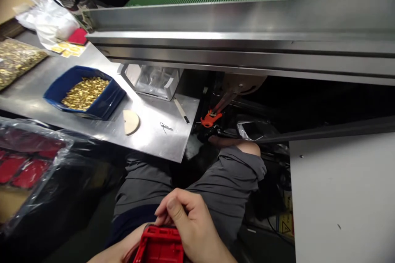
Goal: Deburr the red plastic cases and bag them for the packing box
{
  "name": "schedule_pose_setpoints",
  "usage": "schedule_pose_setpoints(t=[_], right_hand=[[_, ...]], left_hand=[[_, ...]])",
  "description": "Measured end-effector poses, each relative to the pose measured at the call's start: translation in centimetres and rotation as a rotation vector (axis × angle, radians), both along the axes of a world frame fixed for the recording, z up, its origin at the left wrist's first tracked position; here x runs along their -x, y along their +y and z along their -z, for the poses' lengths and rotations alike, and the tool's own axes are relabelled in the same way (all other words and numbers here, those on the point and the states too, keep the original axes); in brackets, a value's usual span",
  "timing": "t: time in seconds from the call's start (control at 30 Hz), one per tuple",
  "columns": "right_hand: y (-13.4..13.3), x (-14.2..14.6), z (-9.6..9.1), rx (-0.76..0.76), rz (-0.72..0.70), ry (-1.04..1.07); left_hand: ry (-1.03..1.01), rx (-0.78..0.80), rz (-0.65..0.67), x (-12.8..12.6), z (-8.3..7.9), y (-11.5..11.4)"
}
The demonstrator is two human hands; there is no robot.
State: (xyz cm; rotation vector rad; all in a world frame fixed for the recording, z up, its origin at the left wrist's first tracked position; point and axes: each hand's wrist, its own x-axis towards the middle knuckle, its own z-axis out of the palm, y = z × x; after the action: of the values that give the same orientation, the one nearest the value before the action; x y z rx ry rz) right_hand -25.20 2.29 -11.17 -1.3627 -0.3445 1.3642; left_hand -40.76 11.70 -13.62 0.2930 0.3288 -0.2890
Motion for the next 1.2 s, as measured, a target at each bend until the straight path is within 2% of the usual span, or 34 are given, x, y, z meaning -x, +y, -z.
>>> schedule_pose_setpoints(t=[0.1,0.23,0.4,0.47,0.6,0.73,0.8,0.9,1.0,1.1,1.2], right_hand=[[0.1,0.3,0.5,0.019,0.044,-0.004],[0.1,0.3,0.9,0.068,0.058,-0.026],[-0.3,0.5,1.3,0.164,0.142,-0.245],[-0.4,0.6,1.4,0.151,0.147,-0.242],[-0.5,0.7,1.5,0.114,0.141,-0.161],[-1.0,0.5,1.7,0.169,0.198,-0.354],[-1.2,0.5,1.7,0.166,0.217,-0.362],[-1.4,0.7,1.6,0.102,0.166,-0.259],[-1.9,0.6,1.6,0.095,0.110,-0.315],[-2.5,0.0,1.8,0.136,0.175,-0.445],[-2.9,-0.5,2.0,0.165,0.243,-0.487]], left_hand=[[-0.017,-0.050,0.041,-0.6,0.2,0.3],[-0.050,-0.143,0.126,-1.7,-0.5,1.2],[-0.059,-0.133,0.120,-2.6,-1.3,1.5],[-0.068,-0.131,0.121,-2.7,-1.3,1.4],[-0.063,-0.122,0.125,-2.3,-0.9,1.3],[-0.006,-0.084,0.087,-1.5,-0.3,1.0],[0.017,-0.062,0.072,-1.3,-0.1,0.9],[0.003,-0.065,0.067,-1.3,-0.1,0.9],[-0.011,-0.081,0.078,-1.2,-0.1,0.9],[0.001,-0.015,0.048,-0.5,0.3,0.7],[0.005,0.063,-0.001,0.1,0.9,0.5]])
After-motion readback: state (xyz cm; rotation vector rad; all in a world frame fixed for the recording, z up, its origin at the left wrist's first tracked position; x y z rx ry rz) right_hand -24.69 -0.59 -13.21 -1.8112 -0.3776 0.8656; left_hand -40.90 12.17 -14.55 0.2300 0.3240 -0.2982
